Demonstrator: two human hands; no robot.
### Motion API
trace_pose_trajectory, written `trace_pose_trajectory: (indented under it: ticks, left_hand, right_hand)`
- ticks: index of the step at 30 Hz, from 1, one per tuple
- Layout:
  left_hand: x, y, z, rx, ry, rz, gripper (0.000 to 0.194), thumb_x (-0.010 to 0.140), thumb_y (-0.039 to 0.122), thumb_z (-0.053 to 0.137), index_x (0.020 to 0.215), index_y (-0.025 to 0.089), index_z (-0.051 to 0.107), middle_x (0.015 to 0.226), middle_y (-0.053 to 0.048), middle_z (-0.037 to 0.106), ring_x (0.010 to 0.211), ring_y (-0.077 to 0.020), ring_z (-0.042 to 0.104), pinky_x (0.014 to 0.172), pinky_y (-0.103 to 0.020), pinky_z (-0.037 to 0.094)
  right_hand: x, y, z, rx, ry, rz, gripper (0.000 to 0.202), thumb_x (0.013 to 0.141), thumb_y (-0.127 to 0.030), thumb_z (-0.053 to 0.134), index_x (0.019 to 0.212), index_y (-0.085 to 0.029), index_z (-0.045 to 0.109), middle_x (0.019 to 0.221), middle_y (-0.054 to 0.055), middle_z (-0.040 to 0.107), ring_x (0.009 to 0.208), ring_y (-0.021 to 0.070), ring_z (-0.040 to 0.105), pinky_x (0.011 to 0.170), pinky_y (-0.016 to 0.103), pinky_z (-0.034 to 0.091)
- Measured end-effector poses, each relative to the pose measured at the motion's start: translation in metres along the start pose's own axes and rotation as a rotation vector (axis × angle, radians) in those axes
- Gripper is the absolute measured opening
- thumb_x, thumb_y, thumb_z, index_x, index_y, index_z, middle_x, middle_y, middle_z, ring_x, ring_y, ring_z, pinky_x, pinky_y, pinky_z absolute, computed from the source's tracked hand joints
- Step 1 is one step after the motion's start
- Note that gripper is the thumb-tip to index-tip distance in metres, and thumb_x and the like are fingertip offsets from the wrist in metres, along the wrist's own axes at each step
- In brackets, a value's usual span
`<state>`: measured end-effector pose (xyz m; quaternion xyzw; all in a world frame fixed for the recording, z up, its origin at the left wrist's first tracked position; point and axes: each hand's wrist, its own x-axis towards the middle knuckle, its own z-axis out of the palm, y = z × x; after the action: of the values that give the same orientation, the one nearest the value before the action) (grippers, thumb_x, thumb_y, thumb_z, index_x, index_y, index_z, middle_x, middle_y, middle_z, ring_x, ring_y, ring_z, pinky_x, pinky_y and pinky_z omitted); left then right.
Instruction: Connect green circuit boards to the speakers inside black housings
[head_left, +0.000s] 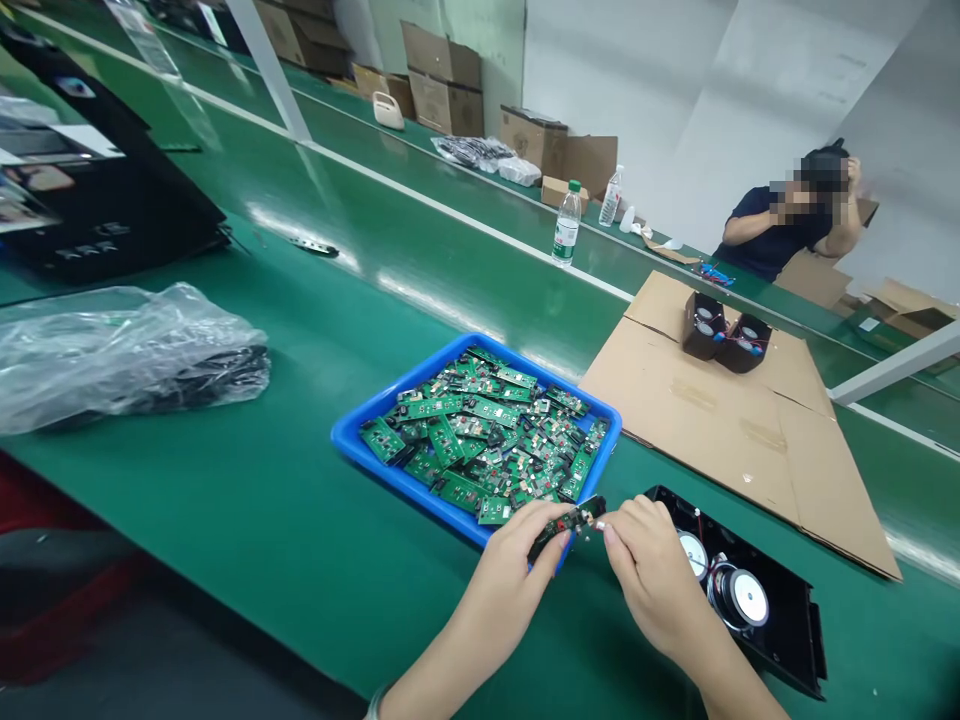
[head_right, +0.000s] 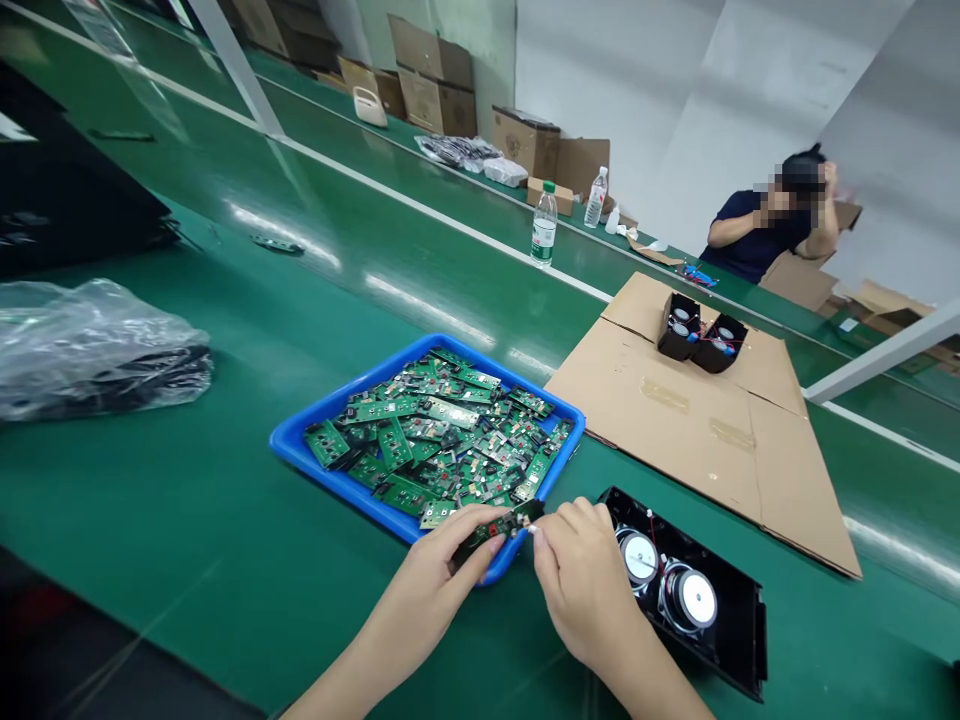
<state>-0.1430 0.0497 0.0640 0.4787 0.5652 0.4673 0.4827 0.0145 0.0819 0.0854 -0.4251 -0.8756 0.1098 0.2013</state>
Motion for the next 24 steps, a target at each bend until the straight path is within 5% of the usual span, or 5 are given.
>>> trace_pose_trajectory:
  ticks: [2, 9, 13, 17, 24]
  left_hand:
    - [0.001, 0.003, -0.004, 0.038, 0.018, 0.038, 0.019, 0.073, 0.026, 0.059, 0.088, 0.025, 0.069, 0.091, -0.005, 0.071, 0.086, -0.026, 0.062, 0.078, -0.032, 0.045]
    - [0.004, 0.012, -0.012, 0.11, -0.212, 0.089, 0.021, 0.067, 0.024, 0.068, 0.087, 0.023, 0.069, 0.071, 0.001, 0.068, 0.059, -0.0171, 0.055, 0.059, -0.025, 0.044]
    - [0.007, 0.005, -0.011, -0.056, -0.176, 0.081, 0.029, 0.062, 0.033, 0.074, 0.089, 0.022, 0.072, 0.072, -0.002, 0.067, 0.065, -0.0193, 0.056, 0.06, -0.026, 0.044]
    - [0.012, 0.0, -0.01, -0.181, -0.13, 0.136, 0.045, 0.061, 0.062, 0.066, 0.075, 0.019, 0.071, 0.08, -0.007, 0.065, 0.077, -0.0234, 0.058, 0.072, -0.029, 0.045]
    - [0.01, -0.004, 0.002, -0.274, -0.25, -0.113, 0.058, 0.06, 0.076, 0.053, 0.067, 0.018, 0.056, 0.059, -0.002, 0.061, 0.057, -0.0207, 0.061, 0.056, -0.029, 0.048]
  right_hand:
    - [-0.001, 0.003, 0.0, -0.014, 0.056, -0.047, 0.036, 0.096, -0.021, 0.028, 0.078, -0.018, 0.058, 0.07, 0.003, 0.055, 0.065, 0.0155, 0.044, 0.06, 0.029, 0.034]
    - [-0.004, 0.008, 0.005, 0.047, 0.085, -0.172, 0.03, 0.095, -0.021, 0.036, 0.111, -0.019, 0.061, 0.07, 0.004, 0.056, 0.065, 0.016, 0.048, 0.057, 0.029, 0.042]
    - [-0.004, 0.008, 0.006, 0.153, 0.123, -0.166, 0.027, 0.095, -0.024, 0.04, 0.109, -0.021, 0.062, 0.069, 0.003, 0.06, 0.063, 0.0146, 0.05, 0.057, 0.028, 0.043]
    - [-0.005, 0.004, 0.004, 0.086, 0.174, -0.181, 0.024, 0.094, -0.019, 0.041, 0.101, -0.016, 0.064, 0.069, 0.003, 0.059, 0.062, 0.0144, 0.047, 0.056, 0.028, 0.039]
    - [-0.009, 0.001, 0.008, -0.234, 0.181, -0.262, 0.024, 0.093, -0.014, 0.039, 0.09, -0.014, 0.063, 0.065, 0.003, 0.051, 0.062, 0.0156, 0.04, 0.054, 0.03, 0.027]
